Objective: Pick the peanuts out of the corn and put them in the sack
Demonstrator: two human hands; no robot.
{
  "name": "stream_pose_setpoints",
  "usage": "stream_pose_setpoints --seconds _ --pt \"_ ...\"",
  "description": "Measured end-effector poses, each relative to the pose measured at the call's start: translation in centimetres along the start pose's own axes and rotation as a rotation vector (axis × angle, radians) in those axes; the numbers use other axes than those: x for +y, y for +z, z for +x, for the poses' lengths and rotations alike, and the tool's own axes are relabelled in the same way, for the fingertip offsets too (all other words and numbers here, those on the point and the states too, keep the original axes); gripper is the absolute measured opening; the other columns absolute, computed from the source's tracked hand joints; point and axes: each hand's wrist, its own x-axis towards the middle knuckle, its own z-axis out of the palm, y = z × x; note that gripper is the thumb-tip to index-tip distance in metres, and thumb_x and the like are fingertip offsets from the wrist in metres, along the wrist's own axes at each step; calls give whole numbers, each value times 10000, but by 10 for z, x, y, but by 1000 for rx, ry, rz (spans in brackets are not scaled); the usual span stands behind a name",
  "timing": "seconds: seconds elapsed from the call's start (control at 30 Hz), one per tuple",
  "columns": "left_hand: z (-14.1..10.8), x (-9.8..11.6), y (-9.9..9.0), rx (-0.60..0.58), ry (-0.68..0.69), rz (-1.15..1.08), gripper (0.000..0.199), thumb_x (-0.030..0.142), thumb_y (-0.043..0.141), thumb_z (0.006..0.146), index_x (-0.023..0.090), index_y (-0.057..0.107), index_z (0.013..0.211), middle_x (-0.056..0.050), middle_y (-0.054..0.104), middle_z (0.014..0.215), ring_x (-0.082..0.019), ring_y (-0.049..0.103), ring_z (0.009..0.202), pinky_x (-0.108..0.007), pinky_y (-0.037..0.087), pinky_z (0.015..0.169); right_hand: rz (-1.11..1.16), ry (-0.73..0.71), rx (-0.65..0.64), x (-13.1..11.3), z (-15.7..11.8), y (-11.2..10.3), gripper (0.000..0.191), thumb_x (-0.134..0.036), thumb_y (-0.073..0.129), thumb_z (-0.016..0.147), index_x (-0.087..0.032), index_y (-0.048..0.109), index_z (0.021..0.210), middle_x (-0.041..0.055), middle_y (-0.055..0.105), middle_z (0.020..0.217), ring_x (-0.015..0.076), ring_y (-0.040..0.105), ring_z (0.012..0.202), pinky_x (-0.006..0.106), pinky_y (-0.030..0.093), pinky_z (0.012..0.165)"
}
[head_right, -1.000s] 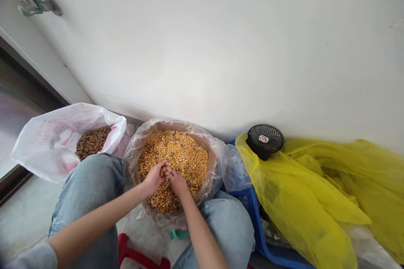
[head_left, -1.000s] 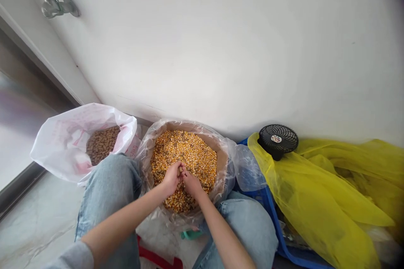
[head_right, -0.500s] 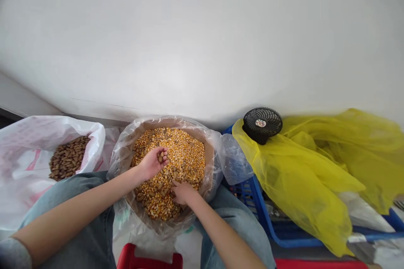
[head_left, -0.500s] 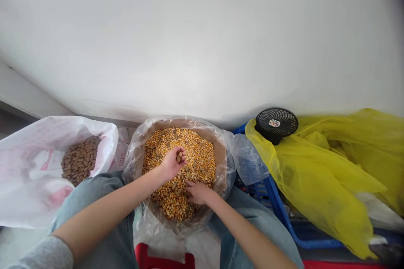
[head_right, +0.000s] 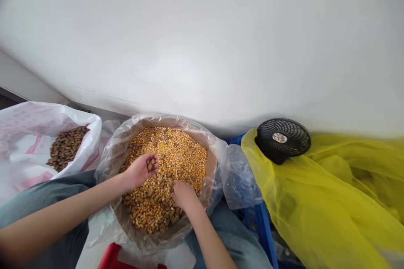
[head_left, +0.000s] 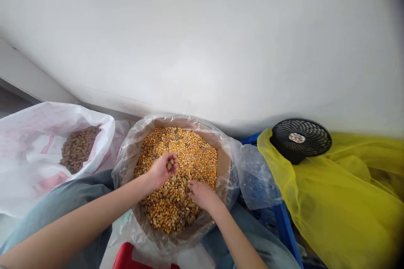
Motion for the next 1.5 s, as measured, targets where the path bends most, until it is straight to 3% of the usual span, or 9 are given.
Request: stream_pose_setpoints --seconds 0.2,0.4,0.63,0.83,1.03,1.27,1.5 --pt "-8 -25 -1 70 -44 -1 165 156 404 735 138 485 593 19 483 515 -60 450 426 -182 381 456 -7 -81 4 -37 3 -25 149 -220 461 694 -192 599 741 68 609 713 186 565 632 286 365 593" --pt "-14 -24 -3 76 -53 -8 172 148 387 743 133 495 610 21 468 506 -53 435 415 -174 370 441 -24 -110 -65 -68 1 -61 187 -206 435 725 -195 606 799 76 616 802 199 577 684 283 361 577" --pt "-22 -12 -5 30 -41 -25 129 164 408 731 138 491 636 24 465 523 -59 445 437 -187 384 458 -95 -57 -151 -65 -2 -75 228 -196 375 751 -128 587 797 114 597 894 194 573 802 275 379 697" --pt "-21 -3 -6 62 -12 -73 93 167 427 717 138 486 651 31 455 528 -48 425 425 -183 382 455 -89 -30 -214 -73 -5 -78 232 -239 379 762 -125 579 791 105 596 888 198 568 826 273 382 718" --pt "-15 -9 -3 29 -5 -65 67 167 444 701 142 498 669 34 470 555 -51 455 458 -187 390 472 -43 34 -156 -70 -16 -82 252 -220 364 765 -114 586 824 112 582 945 198 564 839 274 381 728" --pt "-15 -19 9 96 22 -12 65 146 443 694 143 502 666 27 495 589 -57 477 480 -194 393 475 -25 53 -88 -61 -27 -89 299 -242 332 790 -122 605 794 109 581 939 194 566 819 284 385 724" --pt "-15 -23 24 91 23 -41 76 143 439 707 139 502 665 23 501 587 -56 481 480 -198 401 484 -13 46 -40 -58 -31 -94 295 -246 347 789 -118 613 804 110 587 920 203 569 808 289 396 714"
